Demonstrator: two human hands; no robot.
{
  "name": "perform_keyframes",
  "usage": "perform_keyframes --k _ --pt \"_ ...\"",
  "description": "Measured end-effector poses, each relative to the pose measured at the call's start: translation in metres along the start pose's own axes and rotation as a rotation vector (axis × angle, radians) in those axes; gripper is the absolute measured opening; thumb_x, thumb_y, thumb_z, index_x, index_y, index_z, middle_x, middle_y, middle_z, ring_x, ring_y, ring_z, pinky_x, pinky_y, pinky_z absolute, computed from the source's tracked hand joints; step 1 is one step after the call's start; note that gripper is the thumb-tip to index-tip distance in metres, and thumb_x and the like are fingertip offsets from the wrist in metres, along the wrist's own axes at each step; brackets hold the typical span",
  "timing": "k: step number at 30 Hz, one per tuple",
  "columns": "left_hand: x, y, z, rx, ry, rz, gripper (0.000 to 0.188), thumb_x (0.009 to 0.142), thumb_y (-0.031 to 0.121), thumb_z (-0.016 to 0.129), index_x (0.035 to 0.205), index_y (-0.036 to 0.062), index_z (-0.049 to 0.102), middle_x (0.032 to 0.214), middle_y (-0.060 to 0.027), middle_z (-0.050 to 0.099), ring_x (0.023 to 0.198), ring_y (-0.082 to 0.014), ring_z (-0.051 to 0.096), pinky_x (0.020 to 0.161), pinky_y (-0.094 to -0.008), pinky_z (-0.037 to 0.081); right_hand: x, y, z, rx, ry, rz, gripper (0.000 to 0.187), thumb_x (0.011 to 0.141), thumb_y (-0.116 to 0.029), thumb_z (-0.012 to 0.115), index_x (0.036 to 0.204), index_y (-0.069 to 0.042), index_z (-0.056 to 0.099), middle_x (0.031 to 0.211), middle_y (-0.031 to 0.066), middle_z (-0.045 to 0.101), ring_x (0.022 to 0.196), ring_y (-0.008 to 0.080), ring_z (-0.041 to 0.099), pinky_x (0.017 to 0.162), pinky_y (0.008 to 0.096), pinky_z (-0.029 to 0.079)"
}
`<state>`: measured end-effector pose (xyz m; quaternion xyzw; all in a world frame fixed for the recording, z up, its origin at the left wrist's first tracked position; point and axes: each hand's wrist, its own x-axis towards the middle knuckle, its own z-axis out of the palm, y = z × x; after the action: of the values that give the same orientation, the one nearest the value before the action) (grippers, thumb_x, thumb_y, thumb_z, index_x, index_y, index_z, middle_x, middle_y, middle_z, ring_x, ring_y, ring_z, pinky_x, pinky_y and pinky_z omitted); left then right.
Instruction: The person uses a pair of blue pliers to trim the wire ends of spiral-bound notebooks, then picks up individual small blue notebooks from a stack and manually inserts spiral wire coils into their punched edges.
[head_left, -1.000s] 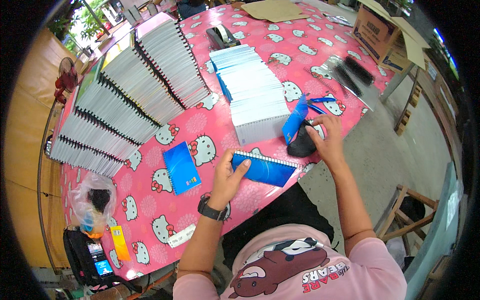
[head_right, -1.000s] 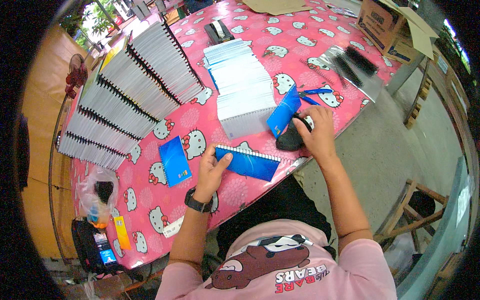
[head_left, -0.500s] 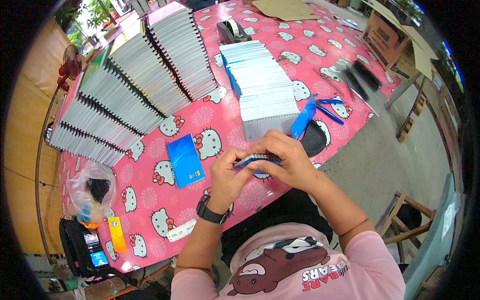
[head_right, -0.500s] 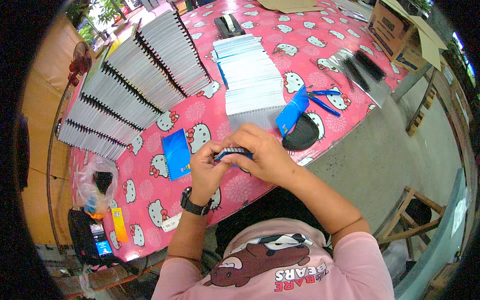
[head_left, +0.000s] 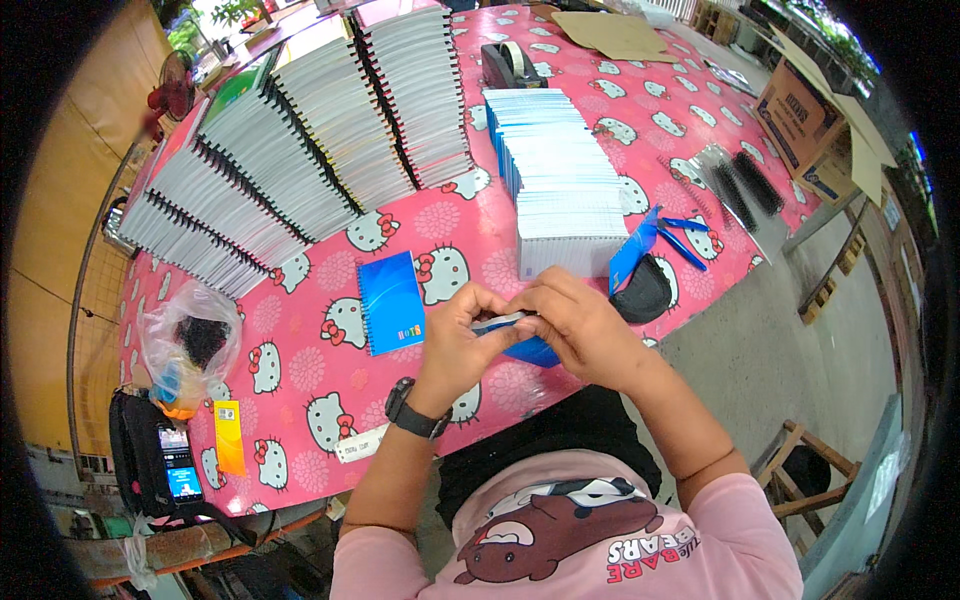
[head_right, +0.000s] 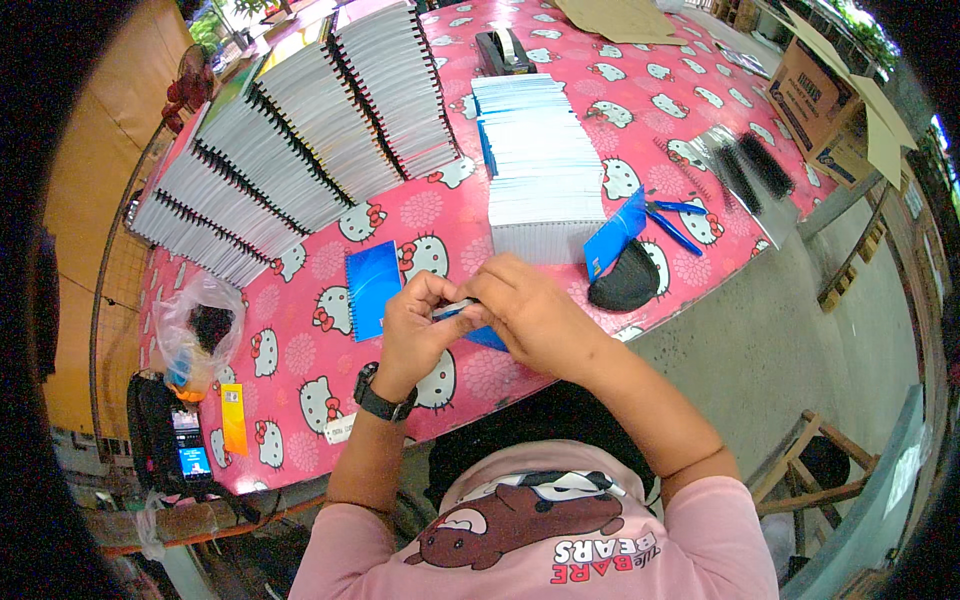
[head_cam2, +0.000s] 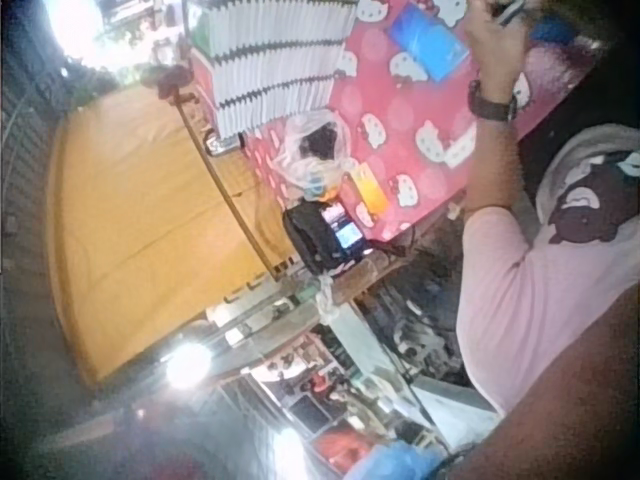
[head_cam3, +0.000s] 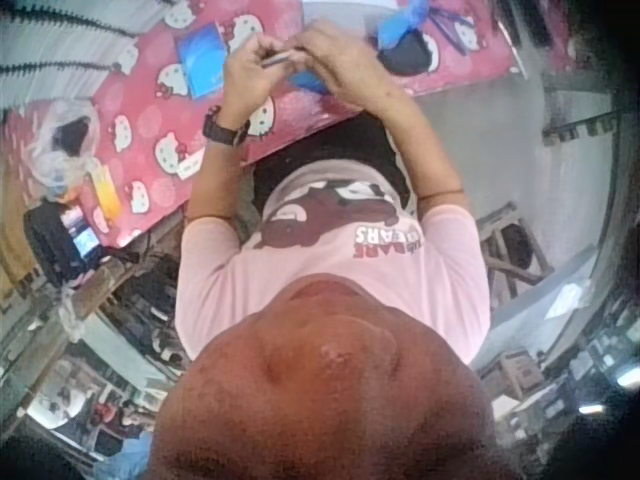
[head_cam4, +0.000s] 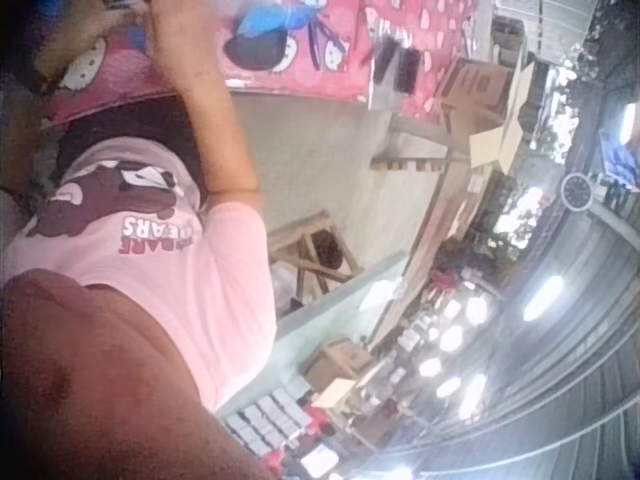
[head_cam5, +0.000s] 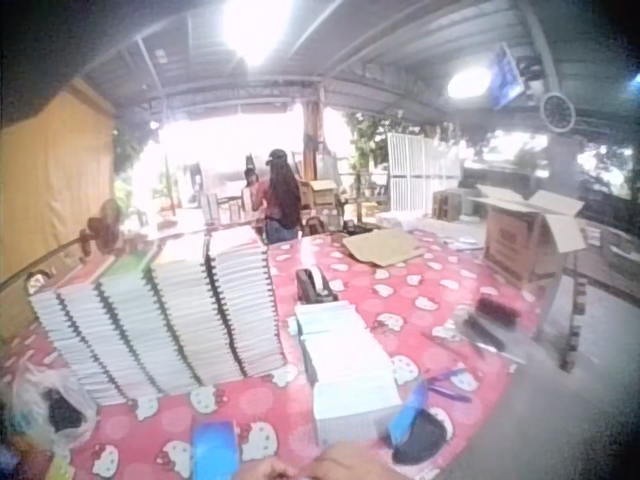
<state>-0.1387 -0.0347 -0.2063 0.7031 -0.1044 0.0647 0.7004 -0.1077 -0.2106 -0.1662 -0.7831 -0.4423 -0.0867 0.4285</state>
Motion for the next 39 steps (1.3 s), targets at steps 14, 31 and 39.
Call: perform_keyframes --k 14,31,39 --pt "0.060 -0.037 -0.115 1.210 0.087 0.327 0.037 0.069 0.009 0.058 0.107 0.0078 0.061 0.107 -0.0112 0.058 0.104 -0.0334 0.050 0.094 -0.0431 0.033 -0.039 0.104 -0.078 -0.774 0.142 0.196 0.055 0.060 -0.010 0.077 0.111 -0.015 0.058 0.119 0.0049 0.054 0.111 0.0274 0.045 0.095 0.0460 0.032" --pt "0.056 -0.045 0.048 0.638 0.282 0.417 0.050 0.063 0.008 0.079 0.108 0.0036 0.056 0.105 -0.0135 0.050 0.098 -0.0274 0.051 0.083 -0.0351 0.044 -0.030 0.095 -0.001 -0.539 0.297 0.004 0.039 0.068 -0.017 0.073 0.104 -0.012 0.058 0.111 0.0080 0.054 0.105 0.0266 0.048 0.093 0.0451 0.031" --pt "0.055 -0.046 0.033 0.582 0.150 0.387 0.030 0.065 0.001 0.075 0.092 0.0031 0.062 0.093 -0.0120 0.054 0.088 -0.0270 0.055 0.077 -0.0344 0.045 -0.111 0.089 -0.057 -0.440 0.283 0.505 0.049 0.072 -0.024 0.072 0.116 -0.009 0.056 0.115 0.0130 0.053 0.108 0.0307 0.048 0.091 0.0398 0.037"
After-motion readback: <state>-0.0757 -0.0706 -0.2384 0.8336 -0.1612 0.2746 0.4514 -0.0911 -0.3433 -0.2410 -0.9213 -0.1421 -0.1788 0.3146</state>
